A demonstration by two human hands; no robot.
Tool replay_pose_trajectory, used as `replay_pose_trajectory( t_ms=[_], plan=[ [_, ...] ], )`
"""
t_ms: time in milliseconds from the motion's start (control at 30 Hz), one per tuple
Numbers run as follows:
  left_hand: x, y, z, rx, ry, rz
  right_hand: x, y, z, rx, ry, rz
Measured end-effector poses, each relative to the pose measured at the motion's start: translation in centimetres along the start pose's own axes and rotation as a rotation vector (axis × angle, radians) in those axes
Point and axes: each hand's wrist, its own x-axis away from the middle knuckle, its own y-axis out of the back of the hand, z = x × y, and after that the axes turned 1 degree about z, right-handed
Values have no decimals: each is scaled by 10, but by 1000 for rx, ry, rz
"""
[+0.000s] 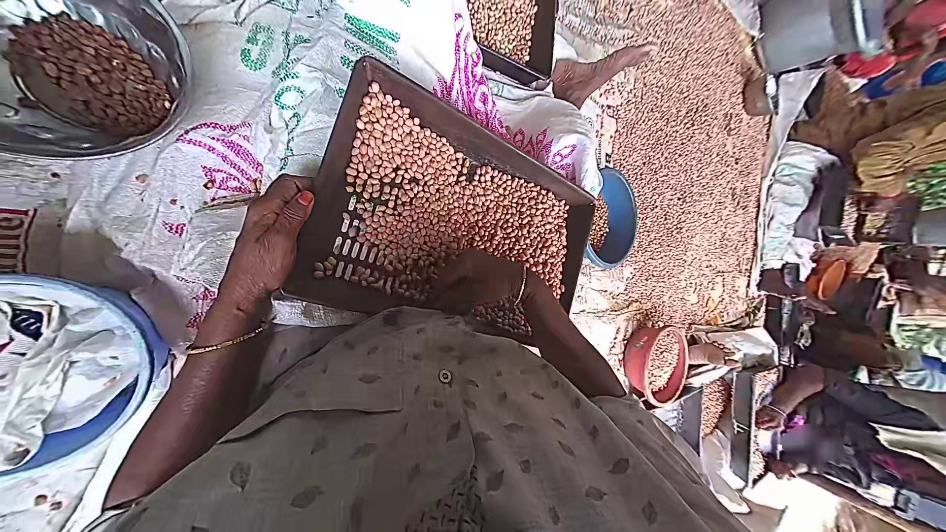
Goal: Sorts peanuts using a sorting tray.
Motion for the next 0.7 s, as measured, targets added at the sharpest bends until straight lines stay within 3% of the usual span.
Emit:
replay_pose_trajectory(
  t_ms=[67,133,200,267,367,467,700],
  plan=[
    [0,0,-2,8,-8,-5,7,5,-3,-68,4,-159],
    [2,0,0,0,-17,-7,-12,-1,4,-6,141,-414],
    [7,1,1,-18,12,-10,-47,-14,14,190,260,-601],
    [7,2,1,-42,20,4,-88,-32,23,460,266,-670],
    [2,2,3,-56,14,0,-132,-56,20,825,131,-625],
    [-4,2,5,-43,-7,-12,-137,-50,9,955,-33,-611],
    [-6,2,7,-2,-43,10,-83,-7,-35,1169,-211,-1025]
  ],
)
